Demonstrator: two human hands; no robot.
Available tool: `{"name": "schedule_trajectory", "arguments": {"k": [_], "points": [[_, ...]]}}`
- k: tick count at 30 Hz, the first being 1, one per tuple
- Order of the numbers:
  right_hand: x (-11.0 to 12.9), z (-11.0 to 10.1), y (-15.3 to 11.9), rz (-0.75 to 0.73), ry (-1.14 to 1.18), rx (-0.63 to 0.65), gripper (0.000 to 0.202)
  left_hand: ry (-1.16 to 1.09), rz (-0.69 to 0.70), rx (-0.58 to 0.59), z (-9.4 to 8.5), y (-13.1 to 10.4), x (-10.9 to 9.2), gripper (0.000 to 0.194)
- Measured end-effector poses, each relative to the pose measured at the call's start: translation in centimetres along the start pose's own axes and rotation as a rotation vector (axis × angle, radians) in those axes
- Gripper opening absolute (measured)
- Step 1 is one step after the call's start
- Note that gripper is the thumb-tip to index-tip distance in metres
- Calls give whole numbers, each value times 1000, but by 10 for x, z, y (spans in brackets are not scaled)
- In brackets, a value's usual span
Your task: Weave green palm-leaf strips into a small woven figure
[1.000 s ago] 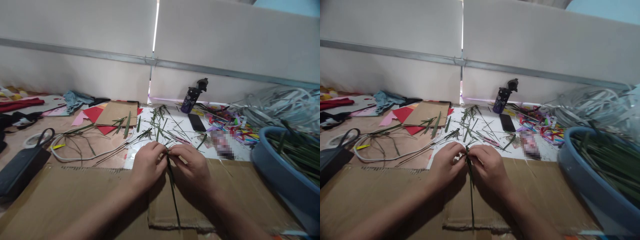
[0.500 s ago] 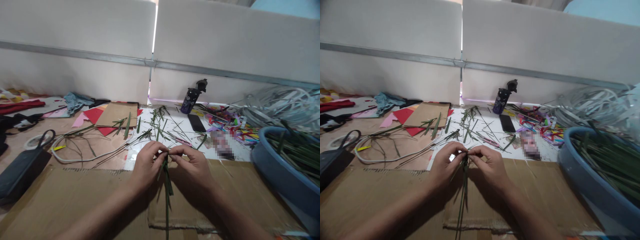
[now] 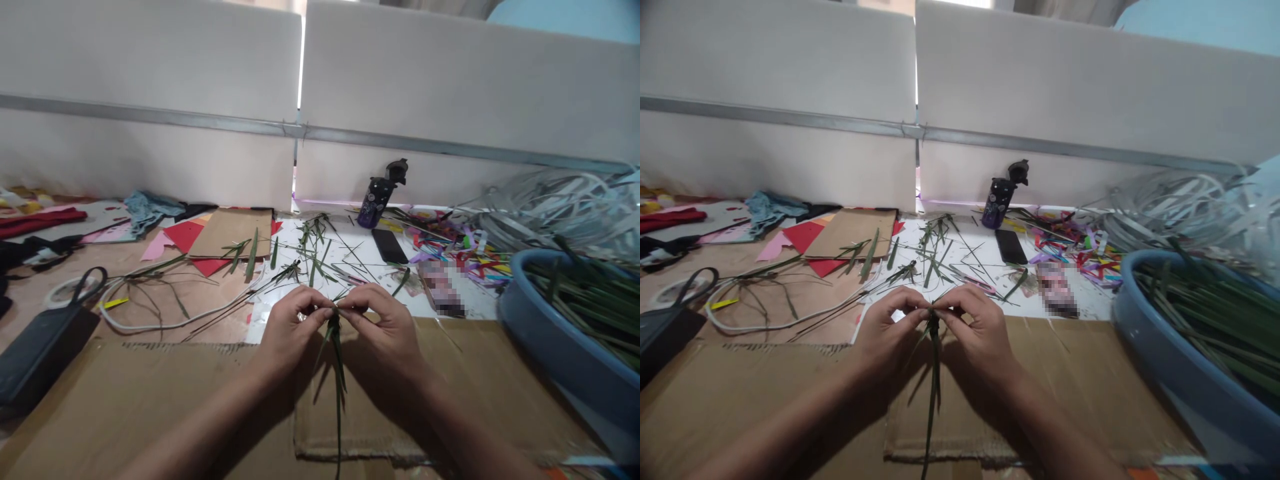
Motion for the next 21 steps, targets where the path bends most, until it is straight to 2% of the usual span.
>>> {"name": "schedule_trajectory", "arguments": {"k": [4, 9, 16, 21], "points": [[1, 0, 0, -36, -16, 7, 13, -49, -79, -4, 0, 0, 3, 9], [-3, 0, -4, 23, -1, 19, 13, -94, -218, -13, 0, -1, 5, 8], [-15, 1, -8, 149, 14, -13, 8, -363, -577, -49, 13, -23, 15, 10], [-16, 2, -11, 211, 58, -51, 14, -459, -735, -53, 18, -31, 15, 21]]}}
Point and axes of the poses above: each hand's wrist, its own y-axis towards the middle knuckle, its own z-axis out of the palm, x = y × z, the point moved 7 cm from there along y, towards the middle knuckle, and after that the axes turned 8 degrees about -x, right-handed, at the moved point
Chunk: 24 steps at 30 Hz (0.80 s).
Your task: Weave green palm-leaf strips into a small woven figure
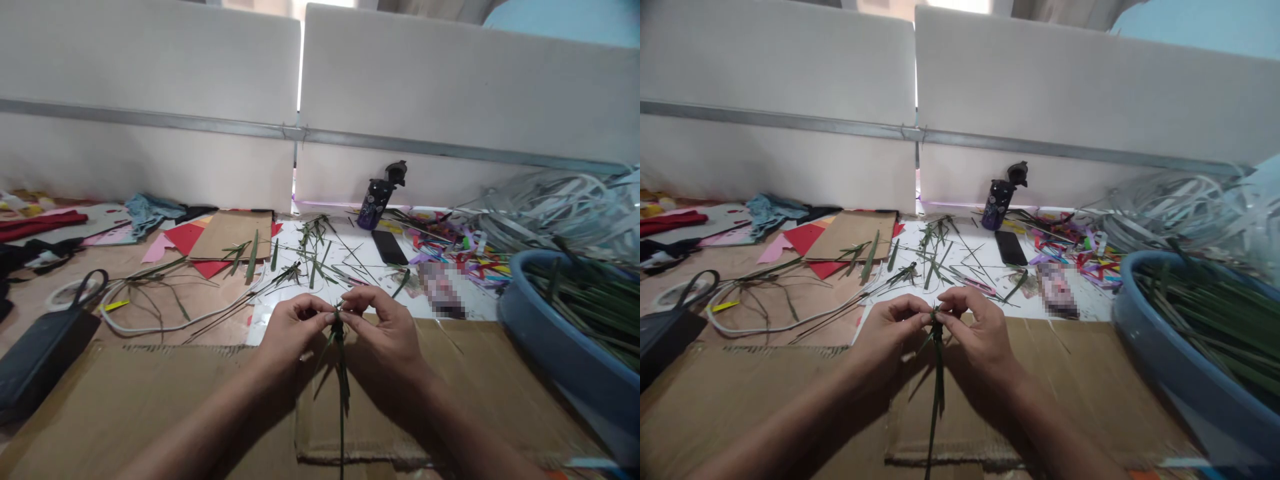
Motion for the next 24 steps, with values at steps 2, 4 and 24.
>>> {"name": "schedule_trajectory", "arguments": {"k": [2, 4, 24], "points": [[1, -1, 0, 17, -4, -14, 13, -18, -56, 11, 1, 1, 1, 24], [4, -1, 1, -3, -27, -17, 13, -32, -96, 28, 2, 1, 1, 26], [4, 4, 5, 104, 18, 58, 11, -35, -138, 78, 1, 7, 6, 30]]}}
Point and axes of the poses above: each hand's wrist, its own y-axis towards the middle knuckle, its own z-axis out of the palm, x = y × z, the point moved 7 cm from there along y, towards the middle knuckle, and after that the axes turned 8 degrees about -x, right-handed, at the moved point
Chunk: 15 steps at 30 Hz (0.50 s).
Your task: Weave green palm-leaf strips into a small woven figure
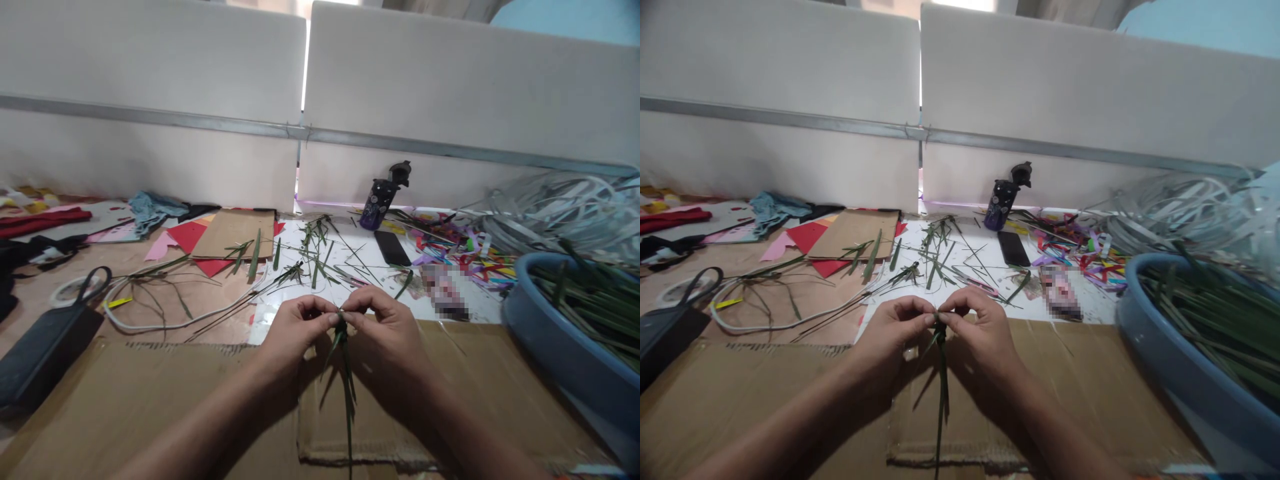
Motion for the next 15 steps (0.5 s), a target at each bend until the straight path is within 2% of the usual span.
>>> {"name": "schedule_trajectory", "arguments": {"k": [7, 12, 15], "points": [[-8, 1, 2, 99, 76, 16, 5, -46, -7, 4, 0, 0, 3, 33], [-15, 6, -1, 234, 178, 46, 7, -10, 10, 13, -1, 2, 4, 31], [-18, 6, -3, 261, 212, 33, 7, 11, 46, 26, -1, 3, 2, 31]]}}
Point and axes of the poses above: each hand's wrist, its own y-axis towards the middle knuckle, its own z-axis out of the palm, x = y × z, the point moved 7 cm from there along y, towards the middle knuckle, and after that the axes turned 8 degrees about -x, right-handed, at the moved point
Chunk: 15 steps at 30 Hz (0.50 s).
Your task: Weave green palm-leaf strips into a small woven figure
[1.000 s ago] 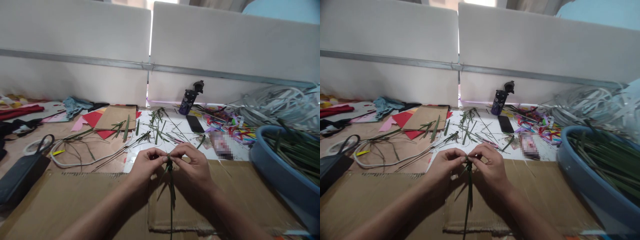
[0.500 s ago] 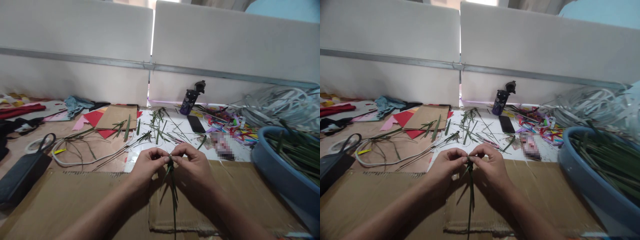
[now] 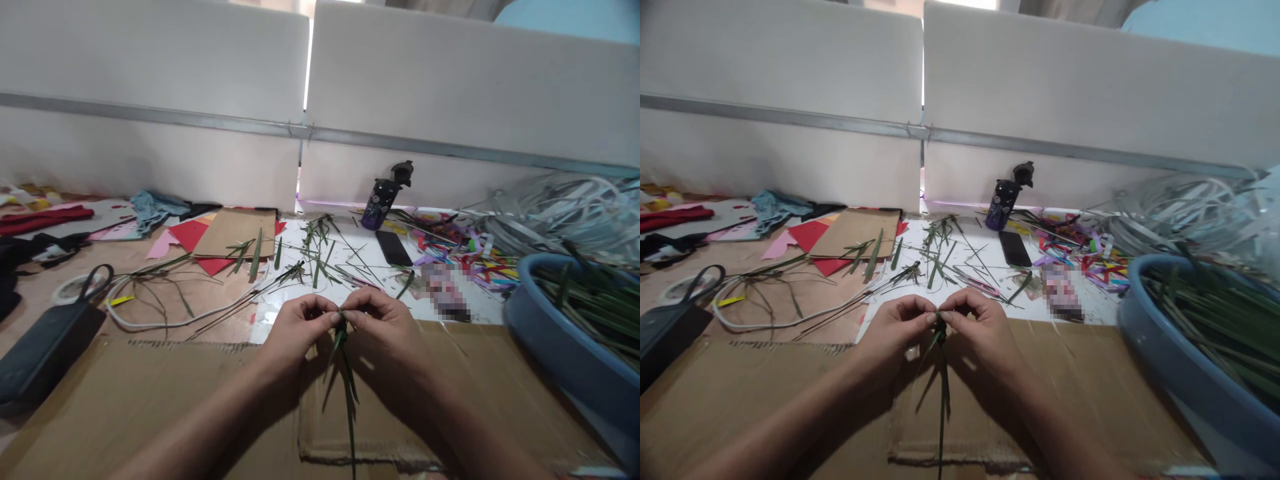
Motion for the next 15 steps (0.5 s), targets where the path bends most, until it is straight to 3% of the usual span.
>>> {"name": "schedule_trajectory", "arguments": {"k": [10, 15], "points": [[2, -1, 3, -41, -66, 2, 4, 38, 65, 31, -1, 10, -1, 31], [13, -2, -2, -238, -237, -43, 4, 40, 124, -11, -5, 16, -4, 29]]}}
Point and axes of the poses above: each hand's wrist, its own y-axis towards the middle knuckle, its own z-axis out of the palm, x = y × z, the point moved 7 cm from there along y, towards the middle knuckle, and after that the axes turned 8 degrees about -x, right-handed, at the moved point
